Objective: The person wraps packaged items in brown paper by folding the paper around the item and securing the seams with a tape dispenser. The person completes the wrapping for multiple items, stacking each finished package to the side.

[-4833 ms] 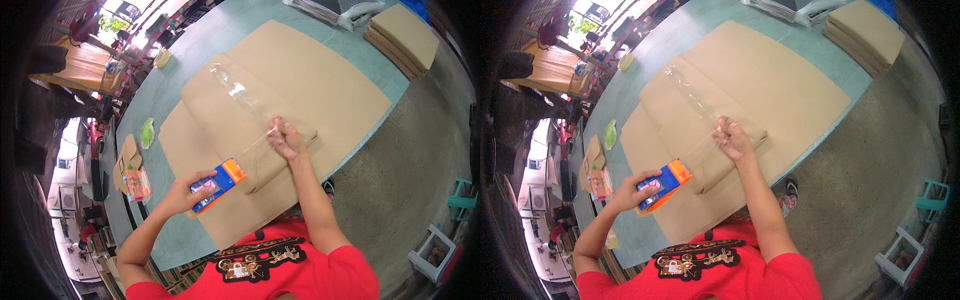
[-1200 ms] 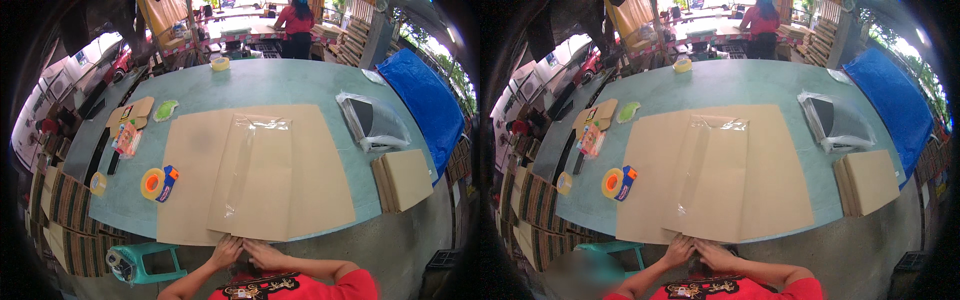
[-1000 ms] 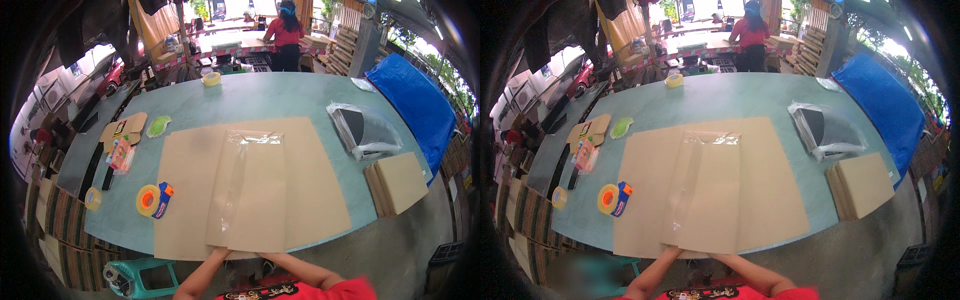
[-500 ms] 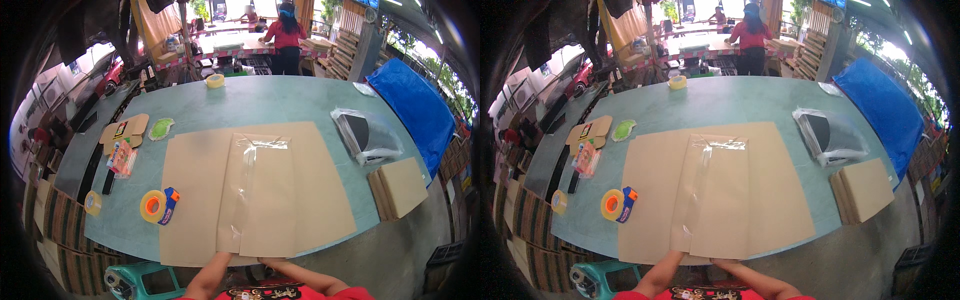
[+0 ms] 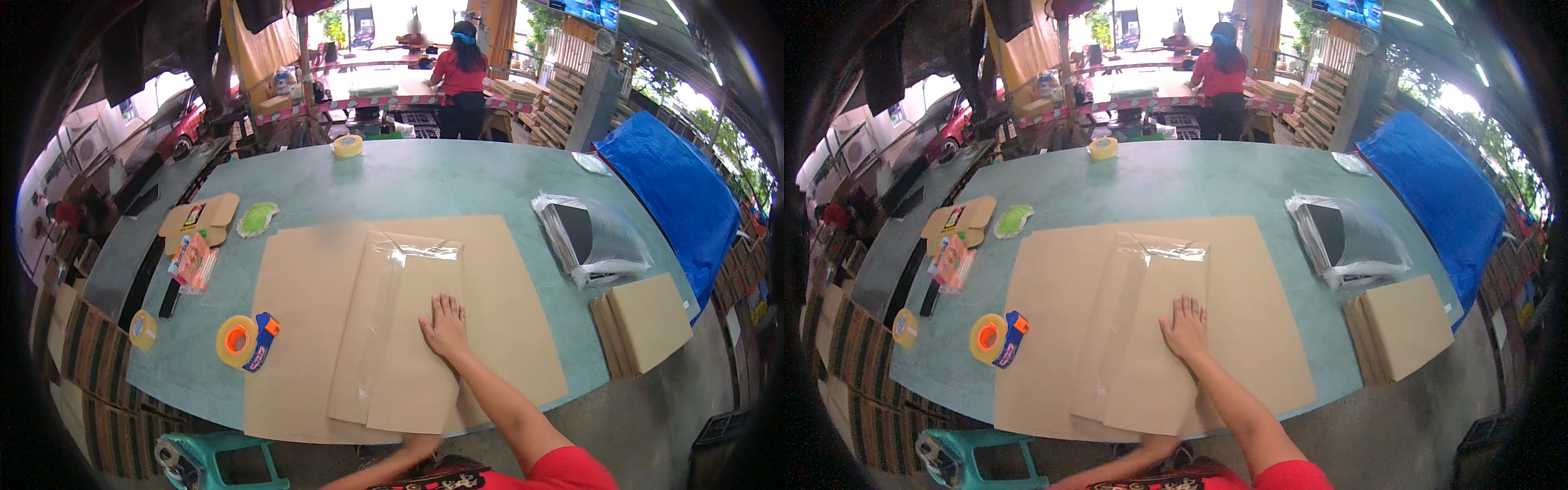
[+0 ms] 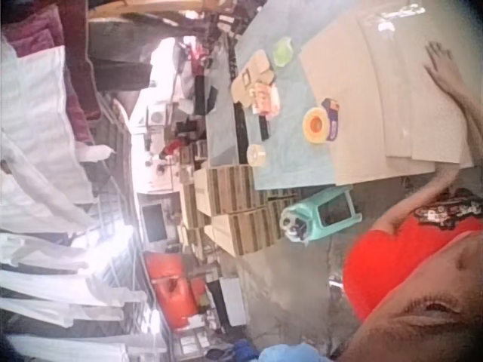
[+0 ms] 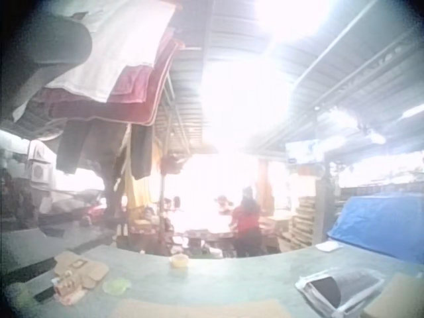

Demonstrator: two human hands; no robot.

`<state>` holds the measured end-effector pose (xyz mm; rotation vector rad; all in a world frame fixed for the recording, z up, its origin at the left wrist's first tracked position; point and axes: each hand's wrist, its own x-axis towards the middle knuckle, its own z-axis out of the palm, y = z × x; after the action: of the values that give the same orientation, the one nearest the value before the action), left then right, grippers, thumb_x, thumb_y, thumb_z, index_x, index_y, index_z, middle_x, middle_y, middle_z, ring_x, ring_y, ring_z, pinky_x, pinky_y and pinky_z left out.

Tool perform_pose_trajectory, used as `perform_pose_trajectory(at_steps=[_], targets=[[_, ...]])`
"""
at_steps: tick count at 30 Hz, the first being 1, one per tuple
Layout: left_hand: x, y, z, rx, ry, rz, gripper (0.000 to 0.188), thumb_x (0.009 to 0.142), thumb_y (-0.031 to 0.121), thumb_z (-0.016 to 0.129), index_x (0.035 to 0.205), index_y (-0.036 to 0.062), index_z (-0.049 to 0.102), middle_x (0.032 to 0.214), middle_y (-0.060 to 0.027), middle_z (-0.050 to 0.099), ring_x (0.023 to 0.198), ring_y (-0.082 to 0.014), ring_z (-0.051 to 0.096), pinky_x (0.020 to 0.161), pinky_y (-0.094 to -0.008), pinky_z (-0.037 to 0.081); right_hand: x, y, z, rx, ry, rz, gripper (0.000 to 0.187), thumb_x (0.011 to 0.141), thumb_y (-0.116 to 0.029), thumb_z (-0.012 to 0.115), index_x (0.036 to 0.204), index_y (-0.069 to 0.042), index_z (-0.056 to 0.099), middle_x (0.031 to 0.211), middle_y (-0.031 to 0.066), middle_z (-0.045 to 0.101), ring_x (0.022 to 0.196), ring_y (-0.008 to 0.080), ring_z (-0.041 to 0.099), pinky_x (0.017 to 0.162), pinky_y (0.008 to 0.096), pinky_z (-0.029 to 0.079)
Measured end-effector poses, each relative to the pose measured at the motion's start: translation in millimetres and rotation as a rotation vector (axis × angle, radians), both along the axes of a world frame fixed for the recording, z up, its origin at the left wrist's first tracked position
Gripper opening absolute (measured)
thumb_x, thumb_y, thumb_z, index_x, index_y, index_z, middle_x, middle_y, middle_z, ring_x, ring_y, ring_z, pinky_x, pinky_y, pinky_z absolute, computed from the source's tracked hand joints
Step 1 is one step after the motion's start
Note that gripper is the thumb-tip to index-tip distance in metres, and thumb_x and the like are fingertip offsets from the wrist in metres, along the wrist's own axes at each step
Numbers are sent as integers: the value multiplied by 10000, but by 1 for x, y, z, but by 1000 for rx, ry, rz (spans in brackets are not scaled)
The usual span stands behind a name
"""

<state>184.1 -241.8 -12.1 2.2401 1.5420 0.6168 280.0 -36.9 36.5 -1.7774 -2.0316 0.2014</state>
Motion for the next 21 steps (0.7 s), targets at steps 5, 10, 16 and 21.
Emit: perform_pose_trajectory(at_steps=[5,10,16,21], targets=[[-76,62,-39,90,-142,-38,405,740,233,580,1102,56,538,1071,-168,543,1000,-323,506,826,-415,416,12,-1,-11,93,39,34,465,852,-348,458,1183,-22,446,1269,185,393,1200,294,334,1004,423,217],[-85,67,-31,131,-52,-29,405,742,209,566,1115,55,532,1063,-169,552,999,-314,515,834,-407,416,50,-91,30,255,551,267,259,840,-111,501,600,-17,468,575,94,483,532,207,470,471,320,338],[-90,60,-5,-14,-34,-162,407,744,180,550,1130,55,525,1055,-171,562,998,-302,526,844,-398,417,20,-154,-20,80,149,435,246,795,-246,561,868,-14,603,849,162,599,811,330,574,760,418,442],[-115,28,83,-499,174,-557,411,745,156,537,1143,54,520,1047,-172,571,998,-292,536,853,-390,417,-39,-180,-5,-17,56,415,457,799,-407,479,984,-1,578,961,196,587,914,325,559,812,430,416]])
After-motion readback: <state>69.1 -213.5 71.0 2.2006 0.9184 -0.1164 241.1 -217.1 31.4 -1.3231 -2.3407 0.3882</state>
